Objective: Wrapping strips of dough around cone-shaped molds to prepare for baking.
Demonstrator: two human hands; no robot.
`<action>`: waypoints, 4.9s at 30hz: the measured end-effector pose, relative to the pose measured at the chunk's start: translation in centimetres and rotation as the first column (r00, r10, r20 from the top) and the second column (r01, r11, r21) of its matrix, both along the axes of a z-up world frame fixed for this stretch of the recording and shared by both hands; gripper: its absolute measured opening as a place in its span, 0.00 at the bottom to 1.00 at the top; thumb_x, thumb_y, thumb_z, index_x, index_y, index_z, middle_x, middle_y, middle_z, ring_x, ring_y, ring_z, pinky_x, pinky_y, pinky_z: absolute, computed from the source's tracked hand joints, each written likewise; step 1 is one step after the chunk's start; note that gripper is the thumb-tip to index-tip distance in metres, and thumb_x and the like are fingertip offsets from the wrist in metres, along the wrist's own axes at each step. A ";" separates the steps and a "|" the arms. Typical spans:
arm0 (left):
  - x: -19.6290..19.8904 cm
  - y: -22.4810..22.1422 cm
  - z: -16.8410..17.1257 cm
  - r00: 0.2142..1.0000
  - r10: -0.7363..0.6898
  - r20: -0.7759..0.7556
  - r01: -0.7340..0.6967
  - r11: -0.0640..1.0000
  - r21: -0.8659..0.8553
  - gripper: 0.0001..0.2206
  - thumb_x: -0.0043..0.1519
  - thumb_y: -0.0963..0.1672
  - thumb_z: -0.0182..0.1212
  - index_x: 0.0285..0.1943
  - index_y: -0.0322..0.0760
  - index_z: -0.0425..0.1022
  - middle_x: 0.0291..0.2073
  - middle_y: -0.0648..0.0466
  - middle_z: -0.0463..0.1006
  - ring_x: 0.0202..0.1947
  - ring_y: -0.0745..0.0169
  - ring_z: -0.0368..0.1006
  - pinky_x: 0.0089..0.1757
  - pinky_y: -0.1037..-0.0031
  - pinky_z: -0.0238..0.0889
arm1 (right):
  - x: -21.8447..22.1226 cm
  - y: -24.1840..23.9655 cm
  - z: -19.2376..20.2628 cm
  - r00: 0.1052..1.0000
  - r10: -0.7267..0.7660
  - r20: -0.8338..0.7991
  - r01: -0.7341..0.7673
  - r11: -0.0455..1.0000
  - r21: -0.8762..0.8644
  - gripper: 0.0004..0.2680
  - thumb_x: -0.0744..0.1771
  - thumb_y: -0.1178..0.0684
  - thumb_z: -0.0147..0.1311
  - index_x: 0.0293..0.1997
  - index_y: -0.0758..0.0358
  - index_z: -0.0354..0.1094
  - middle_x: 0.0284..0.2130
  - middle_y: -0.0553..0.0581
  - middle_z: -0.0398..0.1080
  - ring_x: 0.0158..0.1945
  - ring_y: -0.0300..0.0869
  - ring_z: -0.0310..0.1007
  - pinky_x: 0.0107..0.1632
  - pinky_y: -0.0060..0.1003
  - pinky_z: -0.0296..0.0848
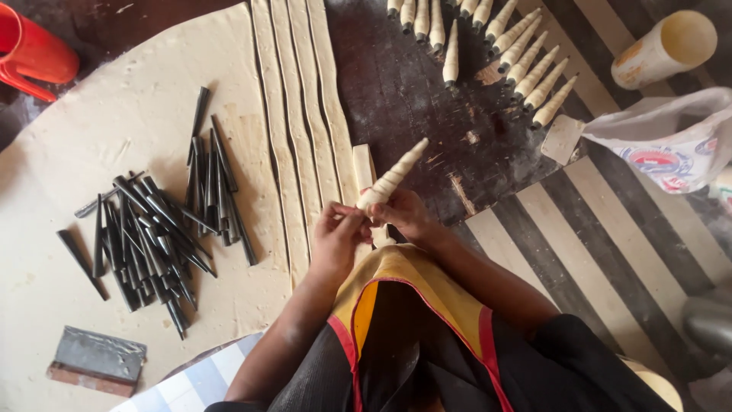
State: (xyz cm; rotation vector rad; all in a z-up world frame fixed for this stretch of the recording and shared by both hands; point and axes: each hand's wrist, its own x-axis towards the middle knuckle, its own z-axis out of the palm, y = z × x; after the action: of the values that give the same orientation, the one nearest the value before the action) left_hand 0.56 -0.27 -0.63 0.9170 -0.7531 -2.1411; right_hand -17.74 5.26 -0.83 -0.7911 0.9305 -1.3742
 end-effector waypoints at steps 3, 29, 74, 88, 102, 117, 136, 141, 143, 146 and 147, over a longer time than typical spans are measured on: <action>-0.6 0.5 1.3 0.903 0.154 0.401 0.134 0.786 -0.604 0.08 0.64 0.37 0.63 0.47 0.29 0.67 0.32 0.46 0.79 0.32 0.62 0.77 0.34 0.72 0.73 | -0.3 -0.5 -1.9 0.996 0.015 -0.088 -0.009 0.997 0.075 0.11 0.69 0.49 0.59 0.47 0.69 0.72 0.33 0.52 0.73 0.35 0.36 0.71 0.39 0.32 0.71; -1.2 -0.9 3.7 0.700 0.345 0.625 0.526 0.342 -0.779 0.13 0.58 0.40 0.71 0.45 0.29 0.70 0.43 0.44 0.77 0.36 0.53 0.78 0.37 0.68 0.73 | -1.9 -0.1 -3.8 0.970 0.119 -0.213 -0.124 0.992 -0.011 0.09 0.68 0.54 0.59 0.52 0.67 0.73 0.35 0.51 0.75 0.36 0.36 0.71 0.39 0.33 0.72; -37.3 -6.3 -7.9 0.422 0.564 0.710 0.595 0.418 -0.686 0.16 0.64 0.47 0.61 0.55 0.32 0.70 0.44 0.40 0.73 0.47 0.36 0.69 0.48 0.50 0.62 | -28.3 -1.3 -13.0 0.870 -0.377 0.318 0.283 0.910 0.303 0.18 0.68 0.60 0.50 0.67 0.67 0.59 0.57 0.62 0.69 0.54 0.46 0.74 0.55 0.39 0.77; -33.0 -5.9 -8.0 0.268 0.553 0.789 0.531 0.599 -0.600 0.25 0.61 0.49 0.66 0.66 0.39 0.68 0.53 0.41 0.70 0.53 0.36 0.69 0.50 0.51 0.63 | -30.5 1.4 -17.4 0.928 -0.337 0.162 0.237 0.865 0.443 0.11 0.69 0.58 0.52 0.57 0.71 0.68 0.46 0.60 0.74 0.45 0.46 0.79 0.52 0.43 0.80; -6.4 9.0 -8.0 -0.102 0.713 0.693 -0.182 0.672 -0.718 0.13 0.62 0.38 0.65 0.56 0.35 0.76 0.46 0.49 0.74 0.30 0.63 0.71 0.38 0.70 0.67 | -13.7 -5.2 -10.6 0.510 0.158 -0.845 -0.449 0.887 -0.105 0.08 0.68 0.53 0.59 0.50 0.64 0.73 0.42 0.61 0.75 0.38 0.50 0.78 0.40 0.42 0.78; 13.4 -5.5 -7.4 -0.288 0.606 0.742 0.222 0.796 -0.563 0.14 0.56 0.41 0.62 0.51 0.36 0.73 0.47 0.41 0.75 0.48 0.35 0.72 0.47 0.50 0.64 | -7.3 -5.2 -8.6 0.989 0.021 0.146 -0.042 0.989 0.141 0.06 0.70 0.52 0.51 0.51 0.57 0.64 0.41 0.57 0.73 0.41 0.45 0.77 0.50 0.48 0.81; 10.7 -0.5 -0.2 0.523 -0.006 0.852 0.452 0.849 -0.272 0.19 0.60 0.43 0.56 0.61 0.38 0.72 0.30 0.40 0.79 0.33 0.39 0.78 0.38 0.57 0.72 | 1.0 -2.7 -5.3 0.982 -0.188 0.004 0.187 0.979 0.079 0.10 0.73 0.52 0.51 0.55 0.69 0.69 0.40 0.60 0.75 0.41 0.43 0.77 0.48 0.43 0.79; 6.3 -2.6 6.0 0.541 0.129 0.831 0.713 0.453 -0.535 0.17 0.66 0.47 0.58 0.64 0.47 0.73 0.34 0.49 0.81 0.34 0.46 0.79 0.34 0.59 0.71 | 1.1 -2.2 -4.2 0.982 -0.183 0.040 0.182 0.983 0.034 0.09 0.72 0.52 0.50 0.53 0.68 0.69 0.42 0.60 0.78 0.38 0.40 0.75 0.46 0.36 0.77; 5.8 -3.4 6.1 0.495 0.135 0.858 0.759 0.412 -0.503 0.17 0.66 0.48 0.58 0.64 0.48 0.73 0.33 0.49 0.81 0.32 0.47 0.79 0.33 0.59 0.71 | 0.8 -1.8 -4.5 0.980 -0.185 -0.077 0.183 0.983 -0.027 0.10 0.73 0.53 0.51 0.54 0.69 0.70 0.41 0.60 0.77 0.40 0.40 0.76 0.47 0.37 0.77; 5.4 -4.4 5.6 0.482 0.152 0.863 0.794 0.341 -0.503 0.16 0.66 0.48 0.57 0.62 0.48 0.75 0.33 0.49 0.81 0.31 0.46 0.79 0.32 0.59 0.72 | 0.6 -1.5 -4.2 0.974 -0.182 -0.133 0.181 0.983 -0.024 0.10 0.71 0.53 0.53 0.55 0.68 0.71 0.41 0.58 0.76 0.40 0.40 0.76 0.47 0.38 0.80; 5.2 -4.7 5.4 0.517 0.162 0.840 0.778 0.319 -0.541 0.15 0.66 0.48 0.57 0.60 0.47 0.77 0.34 0.49 0.82 0.32 0.45 0.79 0.32 0.59 0.71 | 0.5 -1.4 -4.0 0.983 -0.168 -0.074 0.170 0.985 0.031 0.11 0.70 0.52 0.54 0.55 0.67 0.71 0.40 0.56 0.75 0.39 0.39 0.77 0.46 0.40 0.83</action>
State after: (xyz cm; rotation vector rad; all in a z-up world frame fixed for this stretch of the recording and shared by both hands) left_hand 5.78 -4.98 4.78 1.0350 -2.5512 -0.9695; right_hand -17.25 3.85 -4.85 -0.7499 1.0963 -1.4791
